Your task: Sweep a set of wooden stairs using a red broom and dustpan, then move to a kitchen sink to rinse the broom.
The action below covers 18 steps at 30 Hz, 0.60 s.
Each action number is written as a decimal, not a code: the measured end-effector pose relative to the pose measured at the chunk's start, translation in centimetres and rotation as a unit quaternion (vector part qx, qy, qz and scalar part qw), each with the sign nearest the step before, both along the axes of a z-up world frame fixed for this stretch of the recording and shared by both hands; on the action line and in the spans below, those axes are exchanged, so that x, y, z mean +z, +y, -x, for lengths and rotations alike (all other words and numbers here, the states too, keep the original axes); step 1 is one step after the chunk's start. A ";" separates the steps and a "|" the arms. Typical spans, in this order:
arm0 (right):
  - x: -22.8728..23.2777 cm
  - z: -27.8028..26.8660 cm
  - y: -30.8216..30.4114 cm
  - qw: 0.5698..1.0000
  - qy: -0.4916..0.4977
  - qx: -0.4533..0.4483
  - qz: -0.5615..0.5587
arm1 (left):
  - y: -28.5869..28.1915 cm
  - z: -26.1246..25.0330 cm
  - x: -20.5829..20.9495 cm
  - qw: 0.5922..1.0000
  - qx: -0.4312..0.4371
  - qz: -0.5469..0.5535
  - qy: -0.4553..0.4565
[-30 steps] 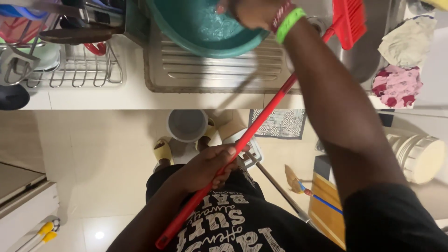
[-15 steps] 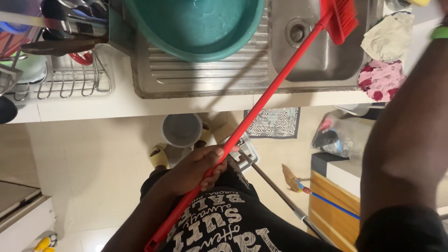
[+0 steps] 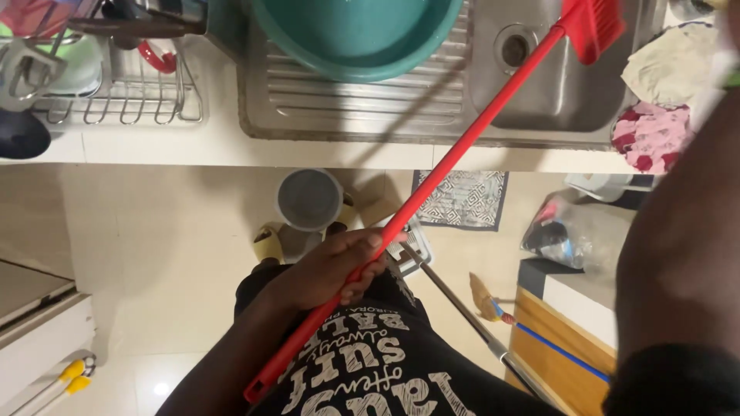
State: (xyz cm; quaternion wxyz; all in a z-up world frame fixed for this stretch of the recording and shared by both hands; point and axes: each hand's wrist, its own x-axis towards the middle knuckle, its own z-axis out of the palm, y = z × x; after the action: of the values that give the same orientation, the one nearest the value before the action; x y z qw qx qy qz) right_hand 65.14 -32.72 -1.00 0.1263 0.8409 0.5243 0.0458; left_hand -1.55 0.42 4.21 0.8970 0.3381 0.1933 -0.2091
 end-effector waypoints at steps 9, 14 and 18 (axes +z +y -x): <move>-5.2 18.2 3.4 0.990 0.054 -0.128 -0.010 | -2.9 -2.9 1.7 0.946 -0.003 -0.315 -0.074; 3.3 40.1 15.3 0.717 0.553 -0.383 -0.185 | -7.0 -5.4 1.3 0.837 0.035 -0.525 -0.150; -2.0 37.6 10.5 0.231 0.778 -0.321 -0.488 | -7.9 -4.0 2.3 0.809 0.017 -0.544 -0.221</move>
State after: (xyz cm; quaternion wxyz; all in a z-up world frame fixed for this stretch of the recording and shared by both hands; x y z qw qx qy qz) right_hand 27.59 -22.24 -3.03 -0.7745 0.4599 -0.0728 -0.4283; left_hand 2.41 -7.47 6.48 0.5884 0.8044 0.0777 0.0263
